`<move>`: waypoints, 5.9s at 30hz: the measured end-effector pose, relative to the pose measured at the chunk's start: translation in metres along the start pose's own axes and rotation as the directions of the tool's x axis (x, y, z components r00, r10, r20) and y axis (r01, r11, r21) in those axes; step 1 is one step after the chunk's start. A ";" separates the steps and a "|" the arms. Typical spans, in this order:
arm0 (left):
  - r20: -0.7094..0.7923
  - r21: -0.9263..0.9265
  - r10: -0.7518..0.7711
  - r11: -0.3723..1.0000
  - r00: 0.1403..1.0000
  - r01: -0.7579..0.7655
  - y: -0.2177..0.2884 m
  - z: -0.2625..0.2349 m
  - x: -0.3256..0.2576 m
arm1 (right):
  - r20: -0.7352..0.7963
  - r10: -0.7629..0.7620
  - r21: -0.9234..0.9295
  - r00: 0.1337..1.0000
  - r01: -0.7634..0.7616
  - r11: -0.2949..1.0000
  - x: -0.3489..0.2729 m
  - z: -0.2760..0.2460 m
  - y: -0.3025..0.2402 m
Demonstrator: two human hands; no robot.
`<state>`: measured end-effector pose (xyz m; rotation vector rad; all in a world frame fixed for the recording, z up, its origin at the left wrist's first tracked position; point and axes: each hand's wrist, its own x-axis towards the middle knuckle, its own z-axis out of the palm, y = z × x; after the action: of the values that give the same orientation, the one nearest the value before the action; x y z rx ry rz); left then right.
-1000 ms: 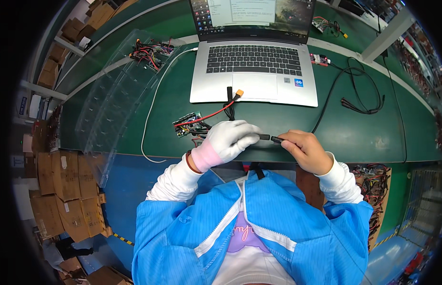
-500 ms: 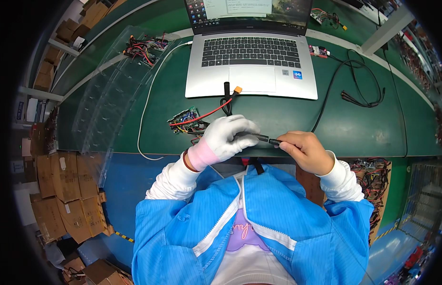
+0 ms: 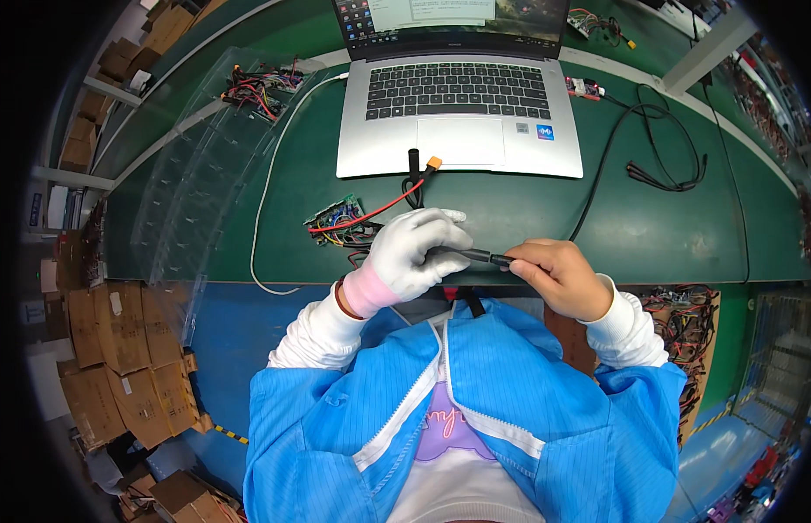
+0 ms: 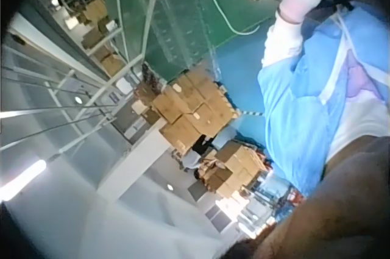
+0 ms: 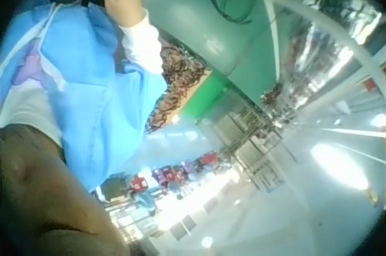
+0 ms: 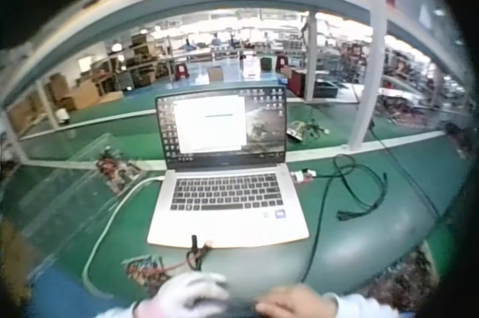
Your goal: The person tests circuit board assemblies by taking them from a tray, connecting their cables to a laptop interface wire, operating the laptop, and placing the tested assemblies onto a stack.
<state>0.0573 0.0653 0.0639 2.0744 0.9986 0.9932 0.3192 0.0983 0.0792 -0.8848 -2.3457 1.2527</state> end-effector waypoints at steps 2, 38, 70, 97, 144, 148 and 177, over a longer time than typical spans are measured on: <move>-0.029 -0.014 0.053 0.998 0.998 -0.053 -0.003 0.001 -0.002 | -0.003 -0.004 -0.004 1.000 0.004 1.000 0.000 0.000 0.000; 0.056 -0.091 0.022 0.996 0.998 -0.017 -0.005 -0.003 0.005 | -0.005 -0.008 0.108 1.000 0.009 0.994 -0.003 0.000 -0.004; -0.090 0.182 0.233 0.960 0.968 -0.214 -0.001 0.009 -0.002 | 0.094 0.051 0.197 0.994 -0.069 0.978 0.001 0.000 -0.006; 0.017 0.318 0.365 0.881 0.931 -0.351 -0.013 0.020 -0.001 | 0.012 0.010 0.054 1.000 -0.010 0.998 -0.002 0.011 0.000; 0.008 0.510 0.118 0.854 0.993 -0.106 -0.016 0.001 0.005 | -0.178 -0.027 0.073 0.984 0.040 0.997 0.025 0.007 0.009; -0.061 0.547 0.147 0.832 0.987 -0.090 -0.011 0.000 0.001 | -0.328 0.008 0.161 0.944 0.047 0.986 0.024 0.007 0.004; -0.646 0.709 0.276 0.563 0.711 0.425 -0.031 -0.021 -0.108 | -0.370 -0.043 0.306 0.928 0.166 0.937 0.061 -0.007 -0.019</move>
<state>-0.0176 -0.0036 0.0127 2.2965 2.3622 1.5213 0.2704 0.1353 0.0995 -0.7837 -1.8046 1.2693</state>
